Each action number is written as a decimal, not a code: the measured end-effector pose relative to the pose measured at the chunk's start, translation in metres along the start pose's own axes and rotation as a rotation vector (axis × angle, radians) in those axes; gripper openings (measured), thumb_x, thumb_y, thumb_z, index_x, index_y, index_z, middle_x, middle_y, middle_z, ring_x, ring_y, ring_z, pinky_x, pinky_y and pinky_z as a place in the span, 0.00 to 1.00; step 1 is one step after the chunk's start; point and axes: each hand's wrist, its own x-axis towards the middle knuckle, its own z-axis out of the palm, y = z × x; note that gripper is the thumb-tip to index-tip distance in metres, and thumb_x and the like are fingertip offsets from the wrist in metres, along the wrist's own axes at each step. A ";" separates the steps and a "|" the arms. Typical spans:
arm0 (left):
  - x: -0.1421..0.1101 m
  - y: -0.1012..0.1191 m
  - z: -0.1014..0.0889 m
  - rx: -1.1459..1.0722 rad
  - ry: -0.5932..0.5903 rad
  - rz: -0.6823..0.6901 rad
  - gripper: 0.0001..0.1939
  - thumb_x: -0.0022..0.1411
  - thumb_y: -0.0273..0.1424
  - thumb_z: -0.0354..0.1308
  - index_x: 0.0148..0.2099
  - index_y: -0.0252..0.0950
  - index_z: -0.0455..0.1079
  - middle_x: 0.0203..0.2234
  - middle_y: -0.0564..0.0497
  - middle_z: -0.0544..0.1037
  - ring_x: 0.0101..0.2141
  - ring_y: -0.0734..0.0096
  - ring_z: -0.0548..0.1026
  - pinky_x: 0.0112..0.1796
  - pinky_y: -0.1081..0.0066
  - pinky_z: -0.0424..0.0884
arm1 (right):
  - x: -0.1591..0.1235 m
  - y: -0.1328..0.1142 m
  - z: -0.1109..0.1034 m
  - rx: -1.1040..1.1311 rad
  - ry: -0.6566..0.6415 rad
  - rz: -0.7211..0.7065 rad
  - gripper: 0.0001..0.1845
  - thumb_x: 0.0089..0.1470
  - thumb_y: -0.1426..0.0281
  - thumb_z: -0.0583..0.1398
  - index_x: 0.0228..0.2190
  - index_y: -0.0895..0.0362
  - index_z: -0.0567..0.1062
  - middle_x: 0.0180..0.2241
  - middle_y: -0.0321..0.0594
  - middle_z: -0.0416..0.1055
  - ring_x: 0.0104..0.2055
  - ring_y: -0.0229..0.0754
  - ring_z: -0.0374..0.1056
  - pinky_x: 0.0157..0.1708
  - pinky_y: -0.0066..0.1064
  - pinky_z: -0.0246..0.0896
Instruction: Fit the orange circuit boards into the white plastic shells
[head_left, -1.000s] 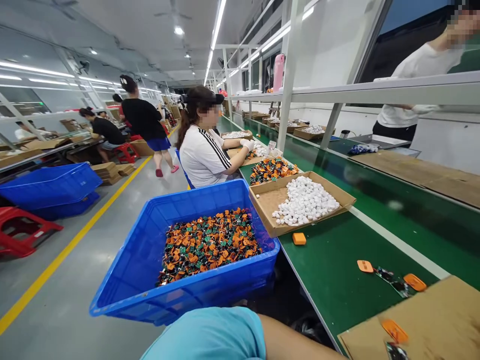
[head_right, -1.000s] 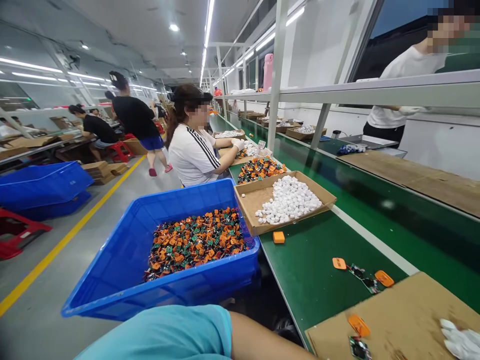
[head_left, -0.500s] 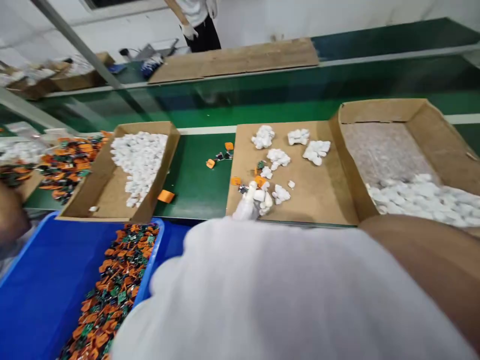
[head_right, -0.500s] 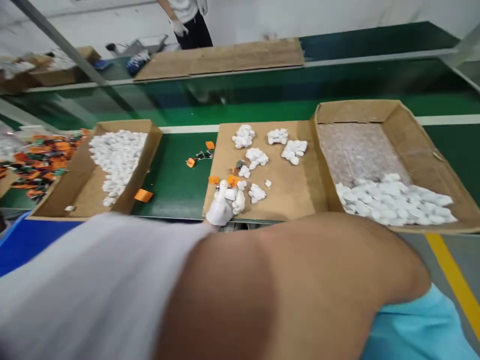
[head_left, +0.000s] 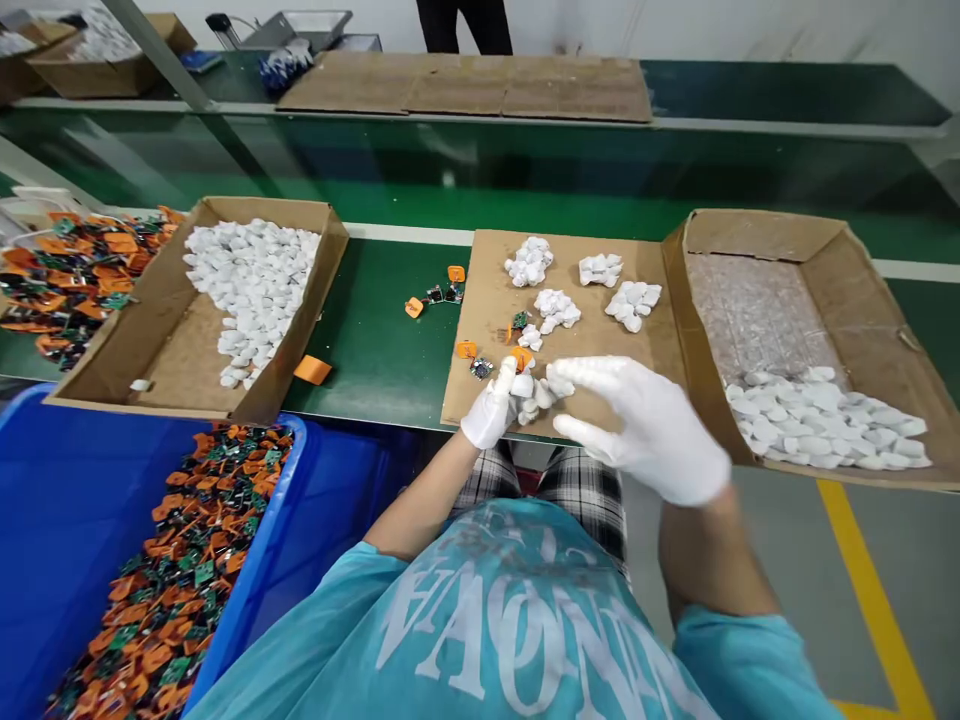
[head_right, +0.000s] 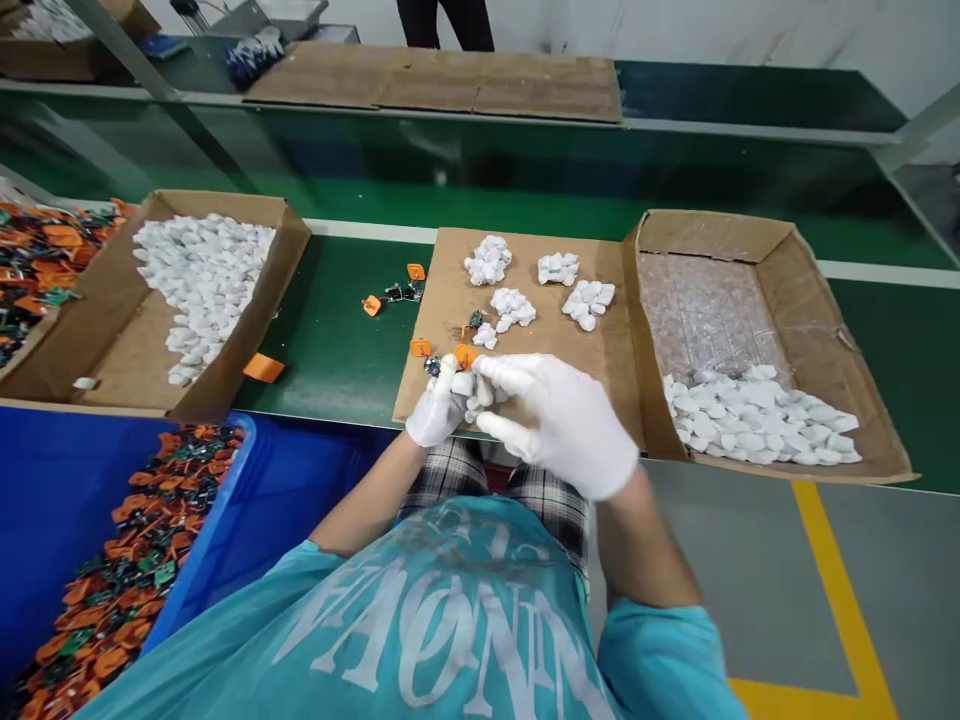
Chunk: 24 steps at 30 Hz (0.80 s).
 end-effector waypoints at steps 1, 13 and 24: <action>0.000 -0.001 0.000 0.031 -0.027 0.031 0.38 0.62 0.59 0.35 0.22 0.34 0.68 0.12 0.51 0.66 0.18 0.74 0.64 0.22 0.72 0.62 | 0.004 0.008 0.011 -0.033 -0.001 -0.017 0.21 0.51 0.61 0.65 0.48 0.47 0.73 0.39 0.40 0.75 0.41 0.48 0.72 0.40 0.42 0.71; 0.005 -0.010 -0.009 0.155 -0.183 0.233 0.34 0.53 0.63 0.47 0.24 0.34 0.67 0.20 0.51 0.71 0.26 0.70 0.68 0.31 0.70 0.68 | 0.000 0.055 0.087 -0.116 0.243 -0.160 0.13 0.57 0.64 0.59 0.45 0.50 0.73 0.35 0.42 0.75 0.38 0.47 0.72 0.36 0.39 0.70; -0.004 -0.001 -0.007 0.187 -0.285 0.158 0.42 0.55 0.66 0.34 0.25 0.34 0.69 0.18 0.49 0.70 0.20 0.73 0.64 0.23 0.71 0.63 | 0.000 0.045 0.084 0.216 0.281 -0.044 0.09 0.56 0.62 0.61 0.39 0.50 0.73 0.38 0.41 0.74 0.41 0.44 0.72 0.40 0.40 0.69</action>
